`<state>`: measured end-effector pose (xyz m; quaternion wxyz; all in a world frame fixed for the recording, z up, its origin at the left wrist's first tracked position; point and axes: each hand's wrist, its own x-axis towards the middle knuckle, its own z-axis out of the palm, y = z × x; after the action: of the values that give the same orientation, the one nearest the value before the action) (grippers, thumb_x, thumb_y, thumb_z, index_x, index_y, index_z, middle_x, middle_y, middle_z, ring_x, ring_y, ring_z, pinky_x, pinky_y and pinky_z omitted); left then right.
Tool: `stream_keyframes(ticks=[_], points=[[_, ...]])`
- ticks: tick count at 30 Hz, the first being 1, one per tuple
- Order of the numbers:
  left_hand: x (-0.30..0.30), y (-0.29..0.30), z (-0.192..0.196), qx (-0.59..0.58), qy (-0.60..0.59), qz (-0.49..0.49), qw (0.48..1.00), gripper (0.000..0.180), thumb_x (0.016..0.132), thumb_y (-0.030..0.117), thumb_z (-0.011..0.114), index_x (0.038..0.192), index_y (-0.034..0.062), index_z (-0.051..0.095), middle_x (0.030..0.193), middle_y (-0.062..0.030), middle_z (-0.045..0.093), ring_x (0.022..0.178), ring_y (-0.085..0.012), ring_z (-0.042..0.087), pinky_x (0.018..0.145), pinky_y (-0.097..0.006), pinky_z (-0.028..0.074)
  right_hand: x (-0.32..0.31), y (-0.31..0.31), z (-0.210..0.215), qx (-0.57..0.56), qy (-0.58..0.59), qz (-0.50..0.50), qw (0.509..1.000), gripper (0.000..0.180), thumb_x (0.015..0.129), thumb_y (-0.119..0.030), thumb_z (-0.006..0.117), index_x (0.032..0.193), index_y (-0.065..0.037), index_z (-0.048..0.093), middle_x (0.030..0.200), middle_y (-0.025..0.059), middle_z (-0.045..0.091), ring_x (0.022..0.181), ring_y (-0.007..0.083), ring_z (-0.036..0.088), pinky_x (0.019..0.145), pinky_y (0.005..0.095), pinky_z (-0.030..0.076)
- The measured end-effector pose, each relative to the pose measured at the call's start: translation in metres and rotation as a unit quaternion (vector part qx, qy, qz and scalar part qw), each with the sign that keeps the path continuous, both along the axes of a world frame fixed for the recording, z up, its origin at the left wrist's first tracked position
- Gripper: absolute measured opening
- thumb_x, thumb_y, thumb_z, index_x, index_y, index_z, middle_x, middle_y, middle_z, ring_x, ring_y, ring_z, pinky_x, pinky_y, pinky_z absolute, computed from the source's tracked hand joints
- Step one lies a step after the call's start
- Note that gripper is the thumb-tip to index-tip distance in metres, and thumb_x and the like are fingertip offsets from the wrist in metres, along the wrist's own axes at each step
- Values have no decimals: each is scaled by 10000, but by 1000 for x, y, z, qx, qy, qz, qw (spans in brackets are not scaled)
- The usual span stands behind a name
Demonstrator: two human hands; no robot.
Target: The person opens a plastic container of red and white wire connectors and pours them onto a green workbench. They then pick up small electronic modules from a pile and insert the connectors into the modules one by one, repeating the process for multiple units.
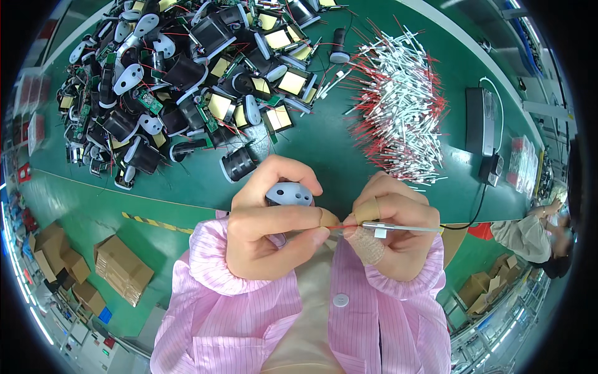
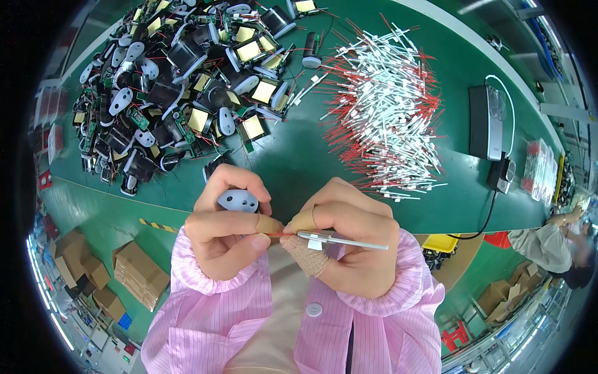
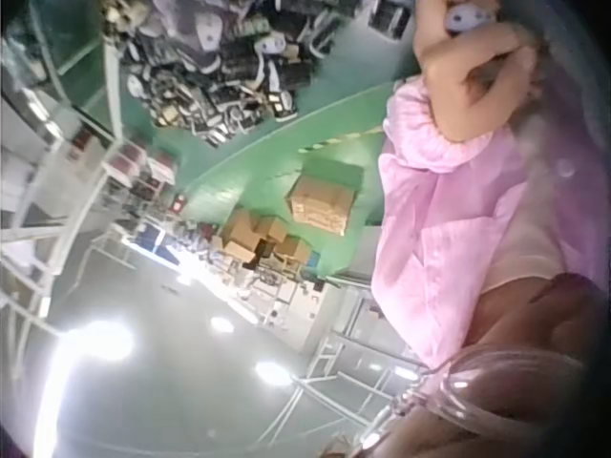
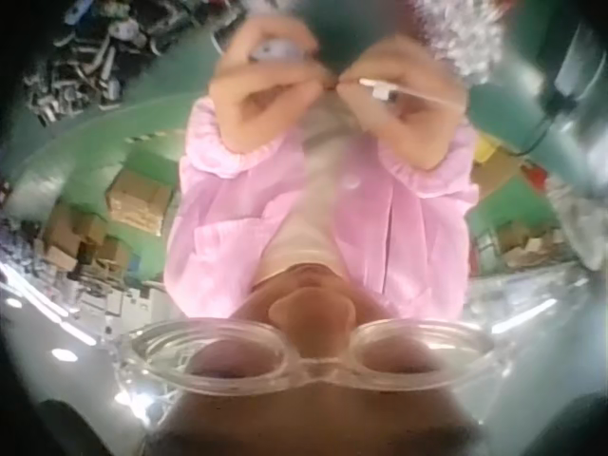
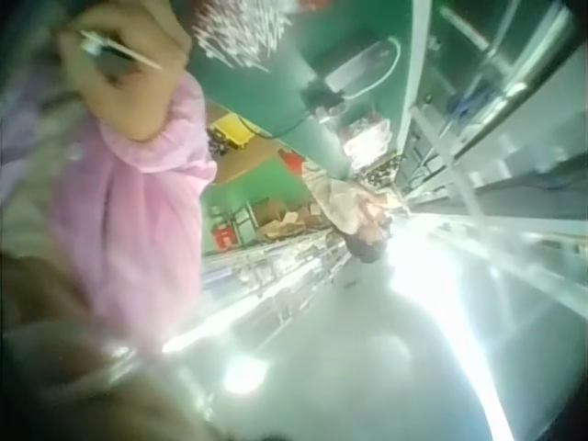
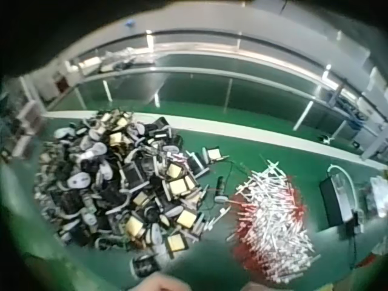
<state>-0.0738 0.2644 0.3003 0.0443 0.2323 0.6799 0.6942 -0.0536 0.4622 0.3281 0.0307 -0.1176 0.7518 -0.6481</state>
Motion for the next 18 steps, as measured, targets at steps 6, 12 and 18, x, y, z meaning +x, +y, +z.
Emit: stream_keyframes(ticks=[6, 12, 18], points=[[-2, -6, -1, -16, 17, -14, 1000, 218, 682, -33, 690, 899, -14, 701, 1018, -185, 551, 687, -163, 556, 591, -259, 446, -1, -3, 2, 18, 20, -13, 1000, 109, 703, 9, 730, 780, -3, 654, 752, 80, 593, 632, 160, 520, 567, 281, 398], [10, 2, 5, 38, -104, 3, 994, 395, 808, 2, 620, 1167, -107, 497, 1131, -312, 567, 1028, -316, 590, 826, -371, 493, 1, -8, 0, -102, -5, -96, 990, 55, 791, 2, 628, 781, -5, 575, 836, 128, 567, 681, 198, 563, 686, 349, 529], [7, -1, 4, 5, -5, -37, 999, 401, 781, -16, 696, 1124, -82, 499, 1180, -346, 556, 1097, -370, 581, 915, -453, 463, -2, -13, 6, -50, 52, -43, 996, 59, 809, 14, 598, 772, 6, 553, 921, 172, 572, 817, 266, 663, 727, 349, 570]])
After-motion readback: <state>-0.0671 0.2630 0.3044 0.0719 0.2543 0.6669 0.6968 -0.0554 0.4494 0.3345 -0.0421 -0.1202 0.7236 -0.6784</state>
